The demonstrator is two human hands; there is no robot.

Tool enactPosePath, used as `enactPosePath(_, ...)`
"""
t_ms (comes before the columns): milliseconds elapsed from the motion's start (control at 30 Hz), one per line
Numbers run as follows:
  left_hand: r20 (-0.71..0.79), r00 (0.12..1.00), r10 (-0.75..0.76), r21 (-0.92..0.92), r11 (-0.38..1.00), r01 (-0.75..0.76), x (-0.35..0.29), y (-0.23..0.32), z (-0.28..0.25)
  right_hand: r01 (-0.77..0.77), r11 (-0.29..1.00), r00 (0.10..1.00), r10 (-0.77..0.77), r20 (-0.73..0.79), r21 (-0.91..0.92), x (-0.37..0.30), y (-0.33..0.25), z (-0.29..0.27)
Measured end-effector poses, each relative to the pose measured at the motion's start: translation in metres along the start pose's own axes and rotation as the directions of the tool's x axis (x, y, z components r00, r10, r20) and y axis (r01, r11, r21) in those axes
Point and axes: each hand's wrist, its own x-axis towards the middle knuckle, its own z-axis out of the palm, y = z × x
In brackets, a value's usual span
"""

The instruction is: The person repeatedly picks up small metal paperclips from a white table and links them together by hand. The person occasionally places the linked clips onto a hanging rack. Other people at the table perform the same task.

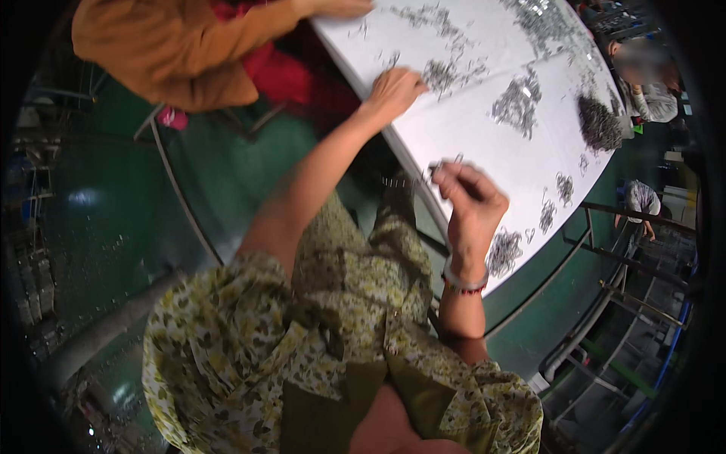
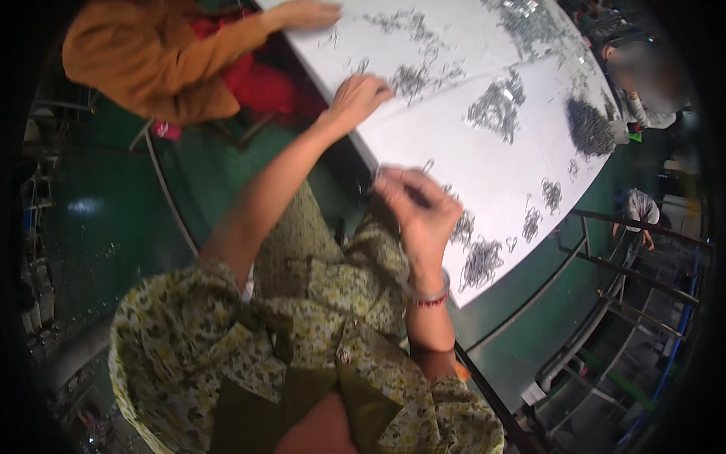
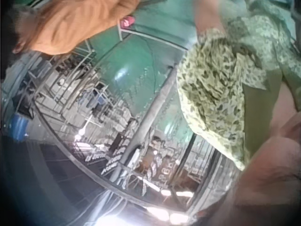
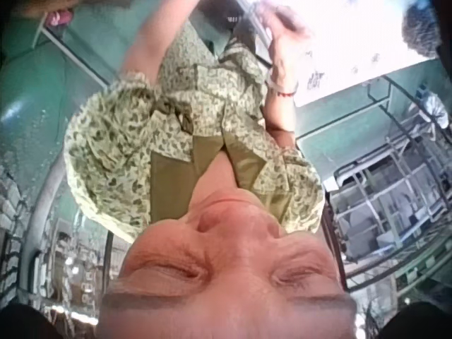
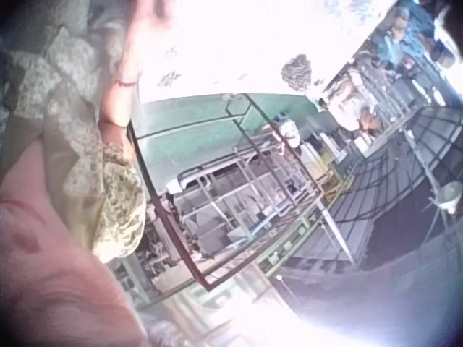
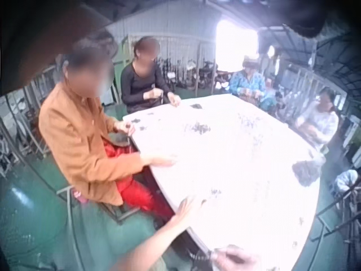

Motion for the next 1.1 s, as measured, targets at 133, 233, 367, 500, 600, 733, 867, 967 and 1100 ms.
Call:
enactPosePath(133, -0.033, 0.962, 0.271, 0.263, 0.931, -0.253, 0.002, -0.004, 0.028, 0.092, 0.981, 0.996, -0.093, -0.003, 0.170, 0.011, 0.001, 0.006)
enactPosePath(233, -0.069, 0.962, 0.266, 0.307, 0.923, -0.233, 0.002, 0.001, 0.031, 0.100, 0.969, 0.994, -0.108, 0.020, 0.226, 0.019, 0.001, 0.012)
enactPosePath(367, 0.013, 0.998, 0.055, -0.084, 0.995, -0.054, 0.010, 0.008, 0.018, 0.100, 0.969, 0.994, -0.108, 0.024, 0.224, 0.028, -0.001, 0.017)
enactPosePath(500, -0.019, 0.998, -0.052, -0.384, 0.922, 0.041, -0.007, 0.042, -0.033, 0.106, 0.967, 0.994, -0.112, 0.013, 0.232, 0.035, -0.003, 0.019)
enactPosePath(600, 0.025, 0.992, -0.123, -0.679, 0.726, 0.107, -0.030, 0.058, -0.072, 0.117, 0.956, 0.991, -0.128, 0.023, 0.268, 0.039, -0.002, 0.022)
enactPosePath(733, -0.070, 0.997, -0.030, -0.865, 0.499, -0.046, -0.059, 0.076, -0.100, 0.148, 0.936, 0.983, -0.175, 0.055, 0.320, 0.044, -0.005, 0.025)
enactPosePath(867, -0.062, 0.998, -0.022, -0.777, 0.629, -0.035, -0.079, 0.093, -0.116, 0.185, 0.905, 0.972, -0.226, 0.064, 0.383, 0.047, -0.008, 0.026)
enactPosePath(967, -0.201, 0.979, 0.020, -0.551, 0.824, -0.130, -0.091, 0.111, -0.134, 0.222, 0.886, 0.962, -0.266, 0.055, 0.407, 0.047, -0.009, 0.029)
enactPosePath(1100, -0.315, 0.948, 0.055, -0.574, 0.784, -0.236, -0.088, 0.101, -0.126, 0.327, 0.883, 0.921, -0.377, 0.095, 0.337, 0.049, -0.012, 0.039)
